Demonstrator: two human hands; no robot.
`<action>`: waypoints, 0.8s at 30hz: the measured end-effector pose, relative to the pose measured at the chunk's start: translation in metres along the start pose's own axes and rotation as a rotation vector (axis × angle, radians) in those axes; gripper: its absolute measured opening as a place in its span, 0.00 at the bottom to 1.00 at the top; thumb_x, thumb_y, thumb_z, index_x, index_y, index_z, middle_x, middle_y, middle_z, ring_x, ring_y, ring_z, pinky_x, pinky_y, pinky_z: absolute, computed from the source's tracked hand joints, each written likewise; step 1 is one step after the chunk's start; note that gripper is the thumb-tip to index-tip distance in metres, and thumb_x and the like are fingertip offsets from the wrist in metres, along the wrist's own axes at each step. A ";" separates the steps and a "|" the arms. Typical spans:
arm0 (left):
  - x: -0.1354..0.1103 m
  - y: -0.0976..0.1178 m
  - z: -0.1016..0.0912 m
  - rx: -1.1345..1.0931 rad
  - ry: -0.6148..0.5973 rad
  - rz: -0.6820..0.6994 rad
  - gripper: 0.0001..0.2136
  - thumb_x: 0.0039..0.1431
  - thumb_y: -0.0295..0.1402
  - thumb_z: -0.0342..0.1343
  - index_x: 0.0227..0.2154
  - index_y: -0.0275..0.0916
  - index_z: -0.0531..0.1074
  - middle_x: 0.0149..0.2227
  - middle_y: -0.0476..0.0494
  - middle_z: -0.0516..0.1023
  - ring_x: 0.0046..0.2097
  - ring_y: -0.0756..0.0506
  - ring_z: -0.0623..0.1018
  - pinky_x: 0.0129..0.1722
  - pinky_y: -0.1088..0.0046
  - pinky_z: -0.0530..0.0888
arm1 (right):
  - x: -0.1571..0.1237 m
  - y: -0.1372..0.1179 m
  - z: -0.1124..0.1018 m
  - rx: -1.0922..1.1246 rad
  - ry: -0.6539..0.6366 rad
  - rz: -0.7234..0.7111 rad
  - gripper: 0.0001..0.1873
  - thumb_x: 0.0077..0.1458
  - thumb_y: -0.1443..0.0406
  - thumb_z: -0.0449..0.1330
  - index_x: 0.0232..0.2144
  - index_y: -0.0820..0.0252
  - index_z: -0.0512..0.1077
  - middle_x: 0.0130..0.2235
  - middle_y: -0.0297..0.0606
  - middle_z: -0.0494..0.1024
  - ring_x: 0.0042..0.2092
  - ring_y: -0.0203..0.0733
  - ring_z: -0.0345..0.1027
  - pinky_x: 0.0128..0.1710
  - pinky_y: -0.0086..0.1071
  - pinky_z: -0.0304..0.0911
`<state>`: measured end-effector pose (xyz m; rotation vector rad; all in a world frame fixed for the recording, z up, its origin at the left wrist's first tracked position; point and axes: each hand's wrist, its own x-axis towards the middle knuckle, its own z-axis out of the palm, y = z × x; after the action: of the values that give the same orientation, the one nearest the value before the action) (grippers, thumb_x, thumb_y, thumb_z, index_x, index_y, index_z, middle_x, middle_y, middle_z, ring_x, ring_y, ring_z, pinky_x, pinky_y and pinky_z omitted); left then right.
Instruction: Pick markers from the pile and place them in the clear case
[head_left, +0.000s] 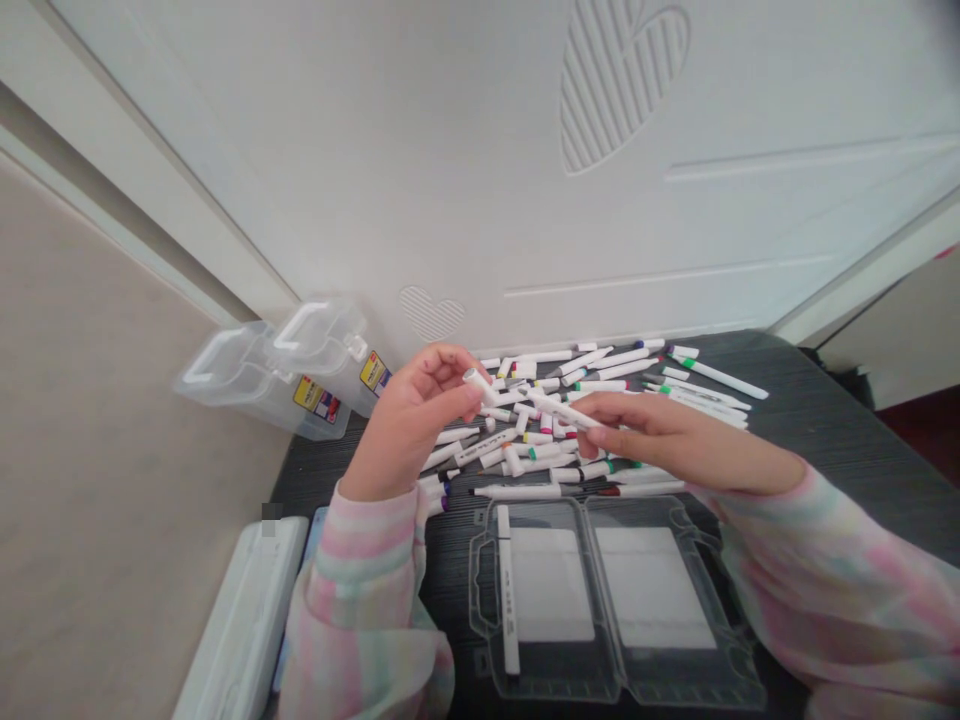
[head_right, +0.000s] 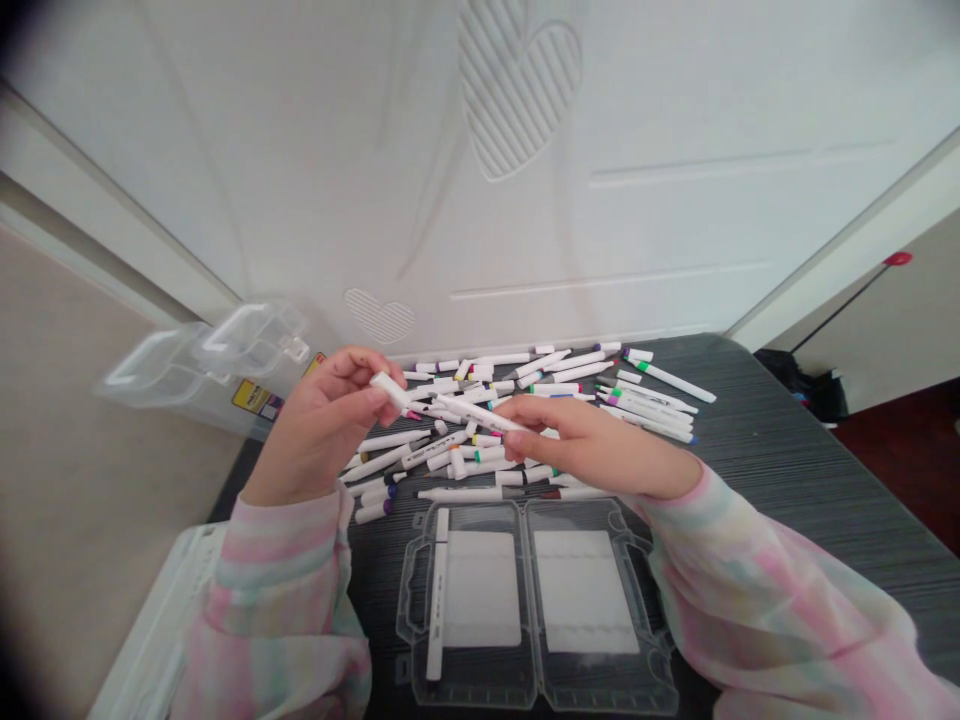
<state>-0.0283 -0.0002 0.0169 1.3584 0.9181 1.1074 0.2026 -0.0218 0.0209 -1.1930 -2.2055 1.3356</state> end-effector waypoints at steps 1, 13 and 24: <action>0.001 -0.001 0.002 -0.040 -0.012 -0.020 0.07 0.46 0.29 0.53 0.29 0.38 0.62 0.29 0.50 0.68 0.26 0.55 0.66 0.25 0.80 0.64 | 0.000 -0.001 0.000 -0.022 -0.017 -0.003 0.14 0.55 0.57 0.46 0.32 0.58 0.66 0.34 0.34 0.70 0.36 0.37 0.62 0.37 0.30 0.55; 0.005 -0.006 0.011 -0.162 0.011 -0.056 0.07 0.47 0.26 0.54 0.30 0.36 0.63 0.26 0.52 0.69 0.25 0.56 0.67 0.26 0.81 0.65 | 0.002 -0.004 0.001 -0.062 -0.057 0.000 0.16 0.55 0.56 0.45 0.34 0.61 0.66 0.32 0.35 0.71 0.35 0.37 0.63 0.37 0.31 0.56; 0.005 -0.008 0.013 -0.183 0.020 -0.051 0.07 0.48 0.27 0.54 0.31 0.36 0.63 0.26 0.52 0.70 0.26 0.55 0.68 0.27 0.80 0.66 | 0.003 0.000 0.002 -0.055 -0.037 0.012 0.16 0.55 0.56 0.45 0.34 0.62 0.66 0.32 0.36 0.70 0.34 0.36 0.63 0.35 0.30 0.56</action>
<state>-0.0143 0.0019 0.0105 1.1707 0.8396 1.1387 0.1993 -0.0209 0.0193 -1.2115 -2.2786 1.3200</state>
